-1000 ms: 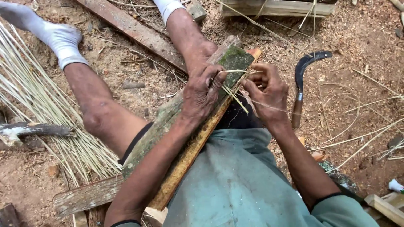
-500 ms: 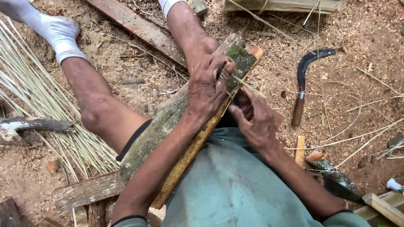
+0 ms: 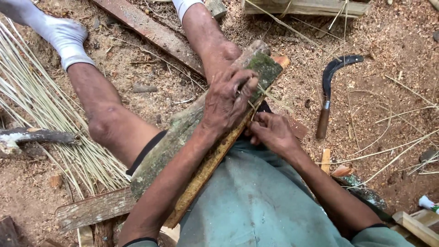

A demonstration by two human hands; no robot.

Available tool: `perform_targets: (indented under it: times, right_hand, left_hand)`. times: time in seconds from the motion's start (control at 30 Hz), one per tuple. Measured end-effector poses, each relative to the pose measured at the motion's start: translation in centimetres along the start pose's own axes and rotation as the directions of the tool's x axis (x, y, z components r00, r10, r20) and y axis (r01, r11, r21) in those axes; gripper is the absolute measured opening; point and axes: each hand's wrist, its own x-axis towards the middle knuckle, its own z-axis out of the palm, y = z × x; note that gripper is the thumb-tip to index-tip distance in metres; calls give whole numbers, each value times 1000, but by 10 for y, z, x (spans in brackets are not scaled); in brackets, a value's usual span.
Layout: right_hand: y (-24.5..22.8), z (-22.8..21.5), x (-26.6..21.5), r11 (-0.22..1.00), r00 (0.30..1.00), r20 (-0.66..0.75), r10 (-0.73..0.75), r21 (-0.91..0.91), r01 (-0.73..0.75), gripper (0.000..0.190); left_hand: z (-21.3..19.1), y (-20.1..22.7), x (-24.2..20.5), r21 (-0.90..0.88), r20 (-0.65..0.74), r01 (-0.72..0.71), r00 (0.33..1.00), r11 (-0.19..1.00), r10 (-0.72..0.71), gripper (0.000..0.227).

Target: Binding two pieces of wood together using thin flexible strips by wrapping and tucking them.

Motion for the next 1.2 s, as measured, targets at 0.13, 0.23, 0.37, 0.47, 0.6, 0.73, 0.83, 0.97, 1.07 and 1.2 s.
perform_targets:
  times: [0.13, 0.23, 0.37, 0.47, 0.6, 0.73, 0.83, 0.97, 1.07, 1.2]
  right_hand:
    - [6, 1, -11, 895, 997, 72, 34, -447, 2, 23]
    - [7, 8, -37, 864, 983, 175, -50, -486, 130, 31]
    - [-22, 6, -57, 785, 988, 152, -8, -611, 100, 18]
    - [-21, 4, -77, 823, 963, 269, -8, -545, 159, 21]
    - [-47, -13, -87, 826, 921, 388, 35, -530, 192, 22]
    - [-41, -21, -88, 895, 886, 455, -87, -354, 270, 18]
    - [-21, -41, -79, 832, 897, 371, -243, -396, 389, 21]
    - [-42, -46, -84, 667, 771, -3, -637, -503, 549, 60]
    - [-27, -37, -73, 733, 795, 113, -596, -329, 596, 33]
    - [-36, -16, -65, 683, 727, 202, -657, -250, 687, 28]
  left_hand:
    - [-3, -2, -11, 43, 71, -78, 995, 996, 75, 35]
    - [-2, -3, -17, 84, 96, -131, 988, 988, 123, 29]
    - [-20, 18, -10, 149, 160, -221, 967, 964, 197, 22]
    - [0, -8, -21, 153, 188, -210, 966, 966, 180, 16]
    - [-8, -9, -25, 136, 214, -278, 945, 951, 246, 17]
    - [-18, 1, -27, 40, 260, -219, 944, 975, 201, 28]
    - [-35, 11, -19, 215, 386, -300, 900, 929, 202, 54]
    - [-62, 37, -23, 563, 623, -433, 782, 704, -16, 109]
    - [-33, 40, -46, 665, 571, -316, 800, 677, -187, 143]
    - [-12, 28, -54, 726, 462, -286, 877, 626, -135, 135]
